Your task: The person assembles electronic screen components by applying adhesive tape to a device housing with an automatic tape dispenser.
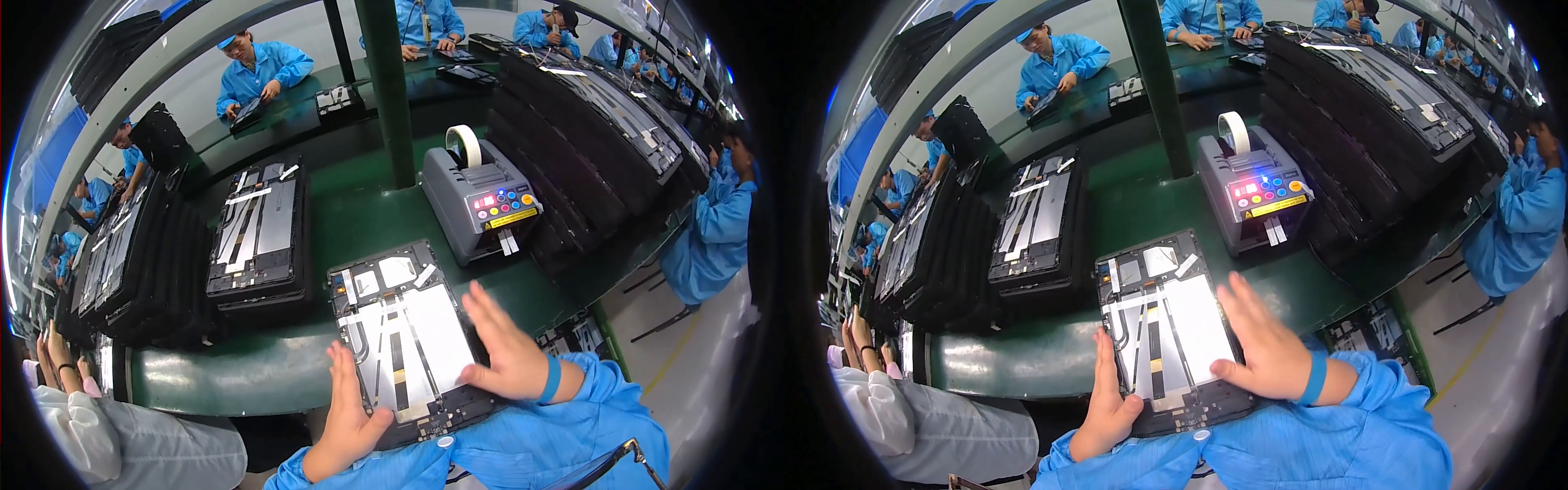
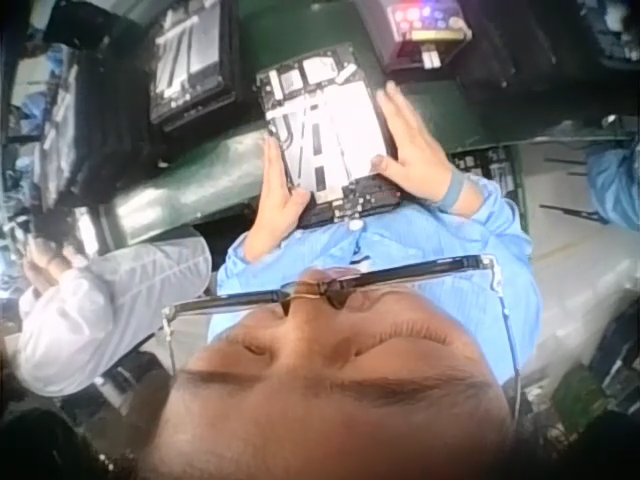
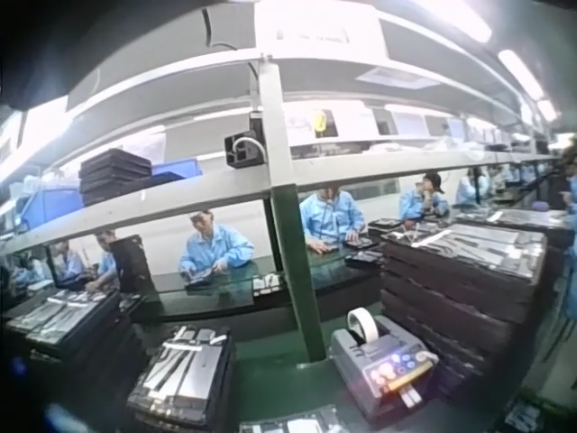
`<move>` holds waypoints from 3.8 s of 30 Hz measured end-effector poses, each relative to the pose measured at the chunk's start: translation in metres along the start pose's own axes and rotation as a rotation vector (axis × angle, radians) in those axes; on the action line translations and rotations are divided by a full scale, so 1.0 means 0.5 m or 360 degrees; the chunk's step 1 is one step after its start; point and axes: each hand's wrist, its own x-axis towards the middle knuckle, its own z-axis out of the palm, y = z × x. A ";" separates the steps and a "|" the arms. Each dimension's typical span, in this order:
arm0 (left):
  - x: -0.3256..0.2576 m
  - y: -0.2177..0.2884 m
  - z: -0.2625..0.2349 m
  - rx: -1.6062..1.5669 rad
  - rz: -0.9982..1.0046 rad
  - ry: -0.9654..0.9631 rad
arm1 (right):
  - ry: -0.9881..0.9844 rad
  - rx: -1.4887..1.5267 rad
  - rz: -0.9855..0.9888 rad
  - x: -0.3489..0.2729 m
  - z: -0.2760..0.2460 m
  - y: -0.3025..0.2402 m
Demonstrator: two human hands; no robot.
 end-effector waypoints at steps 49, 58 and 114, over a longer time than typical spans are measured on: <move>-0.006 -0.008 0.009 0.0012 0.0039 0.0101 | -0.0074 -0.0765 -0.0167 0.151 -0.027 0.029; -0.041 -0.027 -0.001 -0.0038 0.0230 -0.0026 | -0.0093 0.0371 0.0103 -0.035 0.019 0.039; 0.203 -0.211 -0.256 0.0312 0.0305 0.1925 | 0.0258 0.2192 0.0377 0.527 0.217 -0.074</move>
